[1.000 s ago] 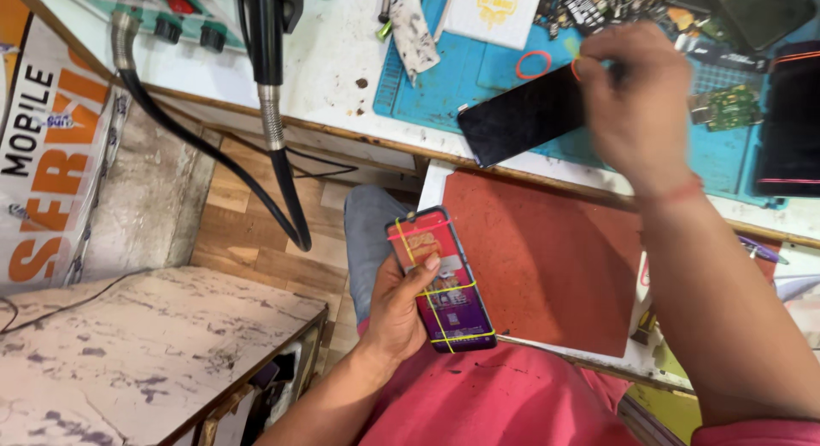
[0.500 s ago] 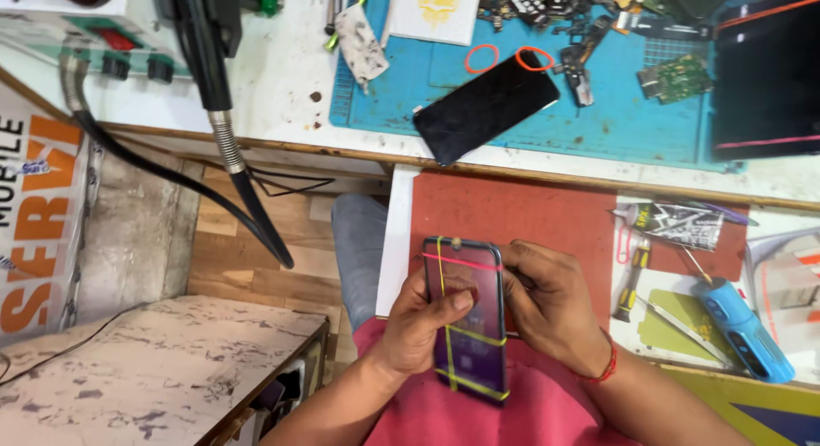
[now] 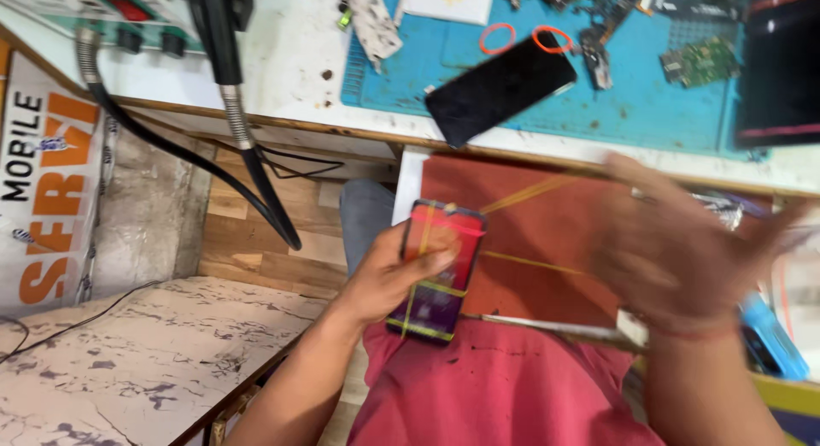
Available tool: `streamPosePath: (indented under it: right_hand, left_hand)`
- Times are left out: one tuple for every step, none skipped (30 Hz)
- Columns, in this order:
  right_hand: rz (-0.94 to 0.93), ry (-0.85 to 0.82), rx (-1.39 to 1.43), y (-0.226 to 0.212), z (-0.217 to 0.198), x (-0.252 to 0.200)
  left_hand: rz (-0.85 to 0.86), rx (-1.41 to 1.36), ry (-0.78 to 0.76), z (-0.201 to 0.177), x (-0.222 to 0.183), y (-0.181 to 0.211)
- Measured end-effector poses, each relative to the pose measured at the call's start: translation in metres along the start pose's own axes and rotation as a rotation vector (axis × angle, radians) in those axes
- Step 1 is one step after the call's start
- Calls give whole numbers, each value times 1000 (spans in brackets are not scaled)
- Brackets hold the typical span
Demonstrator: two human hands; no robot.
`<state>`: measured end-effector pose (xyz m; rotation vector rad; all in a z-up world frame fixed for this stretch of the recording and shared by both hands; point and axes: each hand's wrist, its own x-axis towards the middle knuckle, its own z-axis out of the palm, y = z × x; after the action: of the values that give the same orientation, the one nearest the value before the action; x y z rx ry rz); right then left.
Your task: The person applies adhesive from a tube to the internal frame of a mobile phone and then carefully positions a replacement screen assembly onto the frame, securing it with several elastic bands.
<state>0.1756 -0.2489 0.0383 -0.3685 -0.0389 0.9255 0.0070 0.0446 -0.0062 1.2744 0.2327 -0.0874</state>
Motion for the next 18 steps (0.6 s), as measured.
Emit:
streamPosePath:
  right_hand:
    - [73,-5,-160,20,11,16]
    - [72,-43,-562,37,23,26]
    - [72,-78,-963,54,35,32]
    - [72,-88,-1247,65,49,25]
    - [68,-98,-1529,77,61,11]
    - [16,-6,-1595,88,66,5]
    - [-38,87,-1657,101,67,2]
    - [-78,194,-1706,110,63,-2]
    - [-110,231,-1724,112,55,-3]
    - [-149,292,-1743,114,47,-5]
    - [-188,354,-1762,115,40,-9]
    - [-257,355,-1754,116,36,-10]
    - [-326,356,-1745,118,33,-11]
    - [-388,350,-1737,118,29,-13]
    - [-337,387,-1529,118,26,-14]
    - [-280,410,-1320,119,23,-13]
    - [-222,429,-1112,120,21,-12]
    - [-136,423,-993,118,19,-12]
  left_hand:
    - [9,8,33,9,7,1]
    - [24,14,72,17,14,4]
    - [39,19,111,24,22,7]
    - [74,-171,203,26,29,13]
    - [111,-361,293,26,37,20]
    - [158,-555,385,25,45,26]
    - [157,-585,421,24,51,31]
    - [136,-615,460,24,49,32]
    - [115,-646,500,27,47,31]
    - [132,-660,517,35,47,27]
    - [150,-674,533,45,46,23]
    - [184,-684,537,51,50,22]
    - [175,-674,541,52,52,24]
    - [168,-667,552,53,52,24]
    - [160,-660,563,54,52,25]
    - [184,-656,541,54,51,25]
    - [207,-652,519,55,50,24]
    - [224,-645,506,55,46,23]
